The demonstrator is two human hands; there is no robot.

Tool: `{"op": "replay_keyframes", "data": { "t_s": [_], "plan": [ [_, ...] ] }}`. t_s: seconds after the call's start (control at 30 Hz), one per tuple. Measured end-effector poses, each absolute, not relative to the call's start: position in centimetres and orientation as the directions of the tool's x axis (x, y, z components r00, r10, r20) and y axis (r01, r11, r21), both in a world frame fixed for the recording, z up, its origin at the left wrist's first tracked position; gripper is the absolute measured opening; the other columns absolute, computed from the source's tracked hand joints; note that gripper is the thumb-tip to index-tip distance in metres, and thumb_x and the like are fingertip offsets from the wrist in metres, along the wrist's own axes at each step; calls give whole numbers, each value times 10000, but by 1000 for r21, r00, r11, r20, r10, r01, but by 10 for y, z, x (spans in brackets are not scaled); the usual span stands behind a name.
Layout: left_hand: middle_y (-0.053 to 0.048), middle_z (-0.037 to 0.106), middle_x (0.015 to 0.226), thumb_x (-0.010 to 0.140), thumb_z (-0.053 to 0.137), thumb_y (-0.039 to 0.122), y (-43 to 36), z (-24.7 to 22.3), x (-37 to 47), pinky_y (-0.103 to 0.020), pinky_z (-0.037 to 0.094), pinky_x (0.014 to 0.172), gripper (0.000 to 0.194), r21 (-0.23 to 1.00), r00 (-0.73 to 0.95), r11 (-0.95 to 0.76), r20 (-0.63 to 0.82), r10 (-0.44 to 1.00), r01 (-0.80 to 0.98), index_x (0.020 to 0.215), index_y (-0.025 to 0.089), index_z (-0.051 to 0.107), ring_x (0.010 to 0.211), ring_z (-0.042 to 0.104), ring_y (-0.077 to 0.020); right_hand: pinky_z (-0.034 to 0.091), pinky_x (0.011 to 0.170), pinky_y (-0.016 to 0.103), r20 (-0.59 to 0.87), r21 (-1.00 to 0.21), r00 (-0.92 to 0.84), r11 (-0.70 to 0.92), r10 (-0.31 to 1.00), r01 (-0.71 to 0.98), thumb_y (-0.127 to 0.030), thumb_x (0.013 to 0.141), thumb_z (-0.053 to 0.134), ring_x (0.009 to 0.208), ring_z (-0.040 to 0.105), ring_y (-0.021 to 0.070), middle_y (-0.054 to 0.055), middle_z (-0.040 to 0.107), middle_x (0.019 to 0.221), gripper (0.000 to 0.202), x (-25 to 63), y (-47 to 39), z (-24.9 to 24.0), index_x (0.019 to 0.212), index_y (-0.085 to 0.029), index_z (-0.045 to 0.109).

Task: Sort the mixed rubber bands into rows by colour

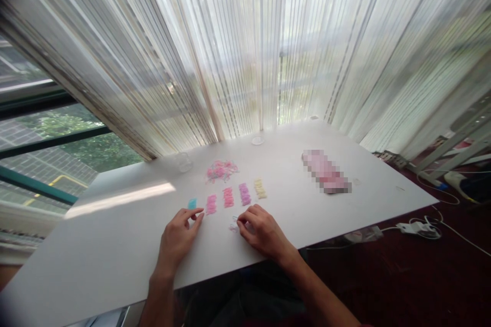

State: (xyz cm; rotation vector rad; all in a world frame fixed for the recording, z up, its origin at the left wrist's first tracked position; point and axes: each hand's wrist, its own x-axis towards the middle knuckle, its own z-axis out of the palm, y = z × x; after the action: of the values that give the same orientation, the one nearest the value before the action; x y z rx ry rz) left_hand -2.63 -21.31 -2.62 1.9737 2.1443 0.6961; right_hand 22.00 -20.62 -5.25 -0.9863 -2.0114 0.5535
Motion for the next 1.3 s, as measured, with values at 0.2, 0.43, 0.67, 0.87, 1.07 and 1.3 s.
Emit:
{"op": "replay_keyframes", "data": {
  "t_s": [0.2, 0.43, 0.67, 0.87, 1.07, 1.3],
  "plan": [
    [-3, 688, 997, 926, 597, 317, -227, -27, -1, -264, 513, 711, 219, 479, 142, -186, 128, 982, 858, 1103, 289, 722, 733, 653, -151, 527, 784, 362, 473, -635, -386, 610, 792, 473, -113, 889, 631, 874, 598, 227, 47, 653, 867, 125, 219, -207, -51, 934, -221, 676],
    [-16, 689, 1008, 952, 571, 305, -226, -32, 15, -272, 513, 779, 192, 548, 248, -246, 72, 966, 800, 1034, 285, 743, 864, 688, -175, 525, 781, 369, 444, -554, -467, 644, 764, 527, -155, 833, 735, 881, 599, 237, 48, 651, 871, 99, 219, -206, -53, 901, -207, 686],
    [-24, 689, 982, 977, 528, 306, -229, -38, 16, -289, 515, 766, 207, 573, 255, -268, 105, 961, 775, 997, 260, 729, 839, 681, -178, 520, 756, 350, 461, -522, -462, 653, 757, 549, -82, 819, 724, 860, 597, 224, 36, 646, 849, 142, 216, -204, -59, 858, -209, 676],
    [-31, 694, 992, 977, 524, 334, -231, -38, 16, -286, 530, 754, 213, 596, 244, -282, 146, 959, 752, 1041, 263, 714, 797, 669, -174, 530, 748, 352, 501, -542, -437, 665, 747, 514, -89, 865, 683, 855, 598, 222, 38, 650, 851, 130, 217, -204, -58, 884, -217, 675],
    [-27, 693, 951, 964, 536, 319, -231, -38, 16, -270, 523, 706, 193, 639, 236, -292, 173, 956, 711, 990, 244, 712, 682, 622, -144, 543, 739, 355, 525, -567, -411, 667, 745, 483, -85, 871, 675, 856, 598, 227, 41, 650, 849, 143, 217, -204, -56, 908, -223, 674],
    [-30, 679, 914, 964, 552, 326, -229, -40, 15, -257, 503, 662, 193, 694, 227, -332, 243, 943, 639, 989, 232, 720, 645, 566, -132, 550, 757, 368, 523, -573, -408, 663, 749, 482, -76, 859, 676, 866, 604, 232, 42, 661, 868, 166, 217, -204, -55, 939, -221, 667]
  ]
}}
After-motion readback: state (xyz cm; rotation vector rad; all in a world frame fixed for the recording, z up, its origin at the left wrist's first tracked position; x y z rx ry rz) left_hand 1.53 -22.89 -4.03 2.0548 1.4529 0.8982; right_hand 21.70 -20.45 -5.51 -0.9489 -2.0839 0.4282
